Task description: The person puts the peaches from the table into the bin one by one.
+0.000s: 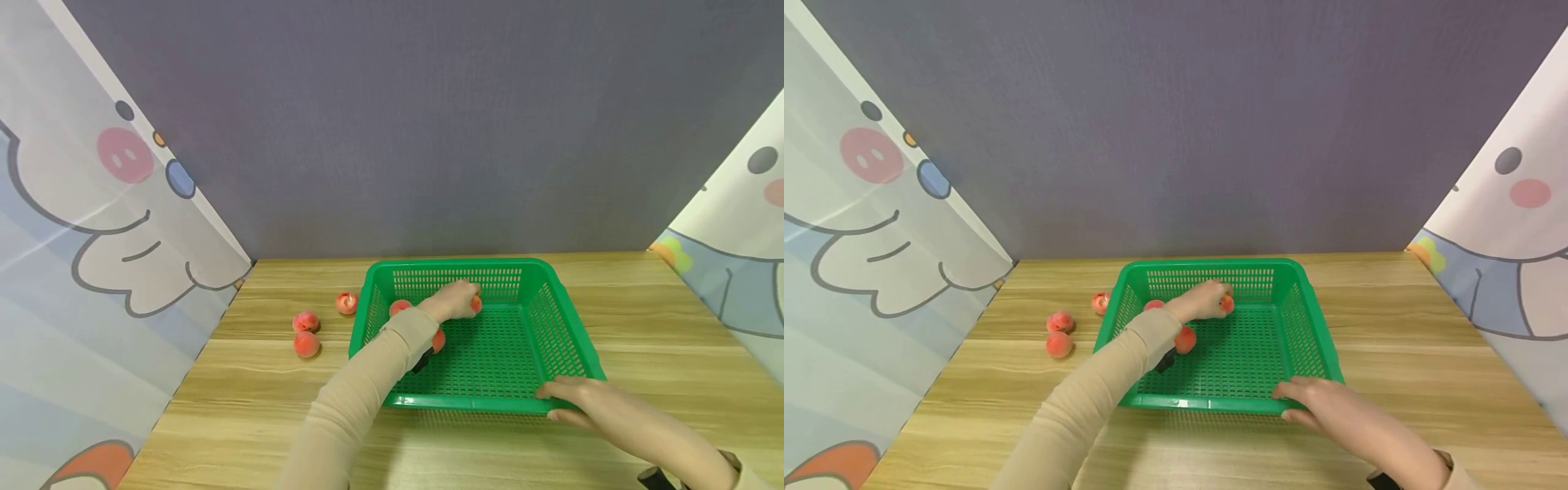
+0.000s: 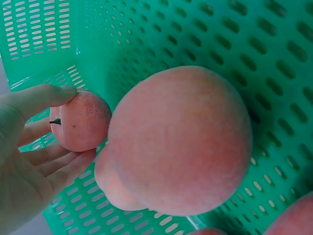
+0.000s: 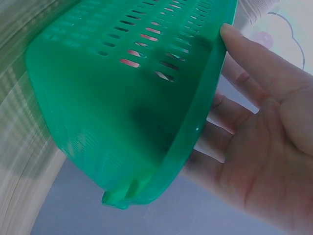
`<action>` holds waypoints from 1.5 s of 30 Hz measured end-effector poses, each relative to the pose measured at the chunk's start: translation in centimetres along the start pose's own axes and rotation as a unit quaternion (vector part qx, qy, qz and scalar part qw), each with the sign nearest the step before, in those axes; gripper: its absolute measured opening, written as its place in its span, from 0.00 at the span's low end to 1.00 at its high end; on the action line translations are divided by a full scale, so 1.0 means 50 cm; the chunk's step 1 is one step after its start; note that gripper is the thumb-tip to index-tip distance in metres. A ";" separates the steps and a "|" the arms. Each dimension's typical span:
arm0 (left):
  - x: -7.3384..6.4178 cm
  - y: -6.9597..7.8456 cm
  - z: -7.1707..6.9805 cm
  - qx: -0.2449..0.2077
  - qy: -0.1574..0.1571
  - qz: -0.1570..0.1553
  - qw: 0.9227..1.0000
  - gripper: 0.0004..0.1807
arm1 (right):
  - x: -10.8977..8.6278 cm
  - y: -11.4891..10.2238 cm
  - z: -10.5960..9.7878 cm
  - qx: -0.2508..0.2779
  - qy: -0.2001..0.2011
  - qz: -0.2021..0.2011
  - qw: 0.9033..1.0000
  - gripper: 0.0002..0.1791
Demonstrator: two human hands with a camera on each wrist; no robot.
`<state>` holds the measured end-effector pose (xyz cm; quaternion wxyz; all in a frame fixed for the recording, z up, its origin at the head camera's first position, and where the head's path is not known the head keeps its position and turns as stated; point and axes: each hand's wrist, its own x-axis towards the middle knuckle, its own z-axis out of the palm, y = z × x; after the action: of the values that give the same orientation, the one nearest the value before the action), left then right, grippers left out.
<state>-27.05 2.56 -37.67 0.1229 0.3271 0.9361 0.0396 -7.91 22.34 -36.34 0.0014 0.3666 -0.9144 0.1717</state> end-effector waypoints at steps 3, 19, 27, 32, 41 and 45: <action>0.000 0.000 0.004 -0.002 -0.007 -0.004 1.000 0.26 | 0.000 0.000 -0.001 0.008 -0.009 0.006 1.000 0.11; 0.006 -0.001 0.017 0.003 -0.014 0.007 1.000 0.24 | -0.001 -0.002 -0.001 0.013 -0.021 0.022 0.999 0.12; 0.003 0.002 0.014 0.006 -0.018 0.004 1.000 0.24 | 0.000 -0.001 0.001 0.013 -0.017 0.016 1.000 0.11; 0.001 0.004 0.013 0.004 -0.019 0.002 1.000 0.25 | 0.000 0.001 0.003 0.009 -0.006 0.007 1.000 0.11; 0.004 0.005 0.014 0.010 -0.022 -0.003 1.000 0.25 | 0.000 0.002 0.003 0.002 0.003 -0.003 1.000 0.10; 0.005 0.006 0.014 0.015 -0.025 -0.004 1.000 0.26 | 0.000 0.001 0.003 -0.001 0.001 0.000 1.000 0.10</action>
<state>-26.86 2.93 -38.33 0.1416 0.3261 0.9345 0.0170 -7.92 22.32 -36.47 0.0030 0.3665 -0.9146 0.1711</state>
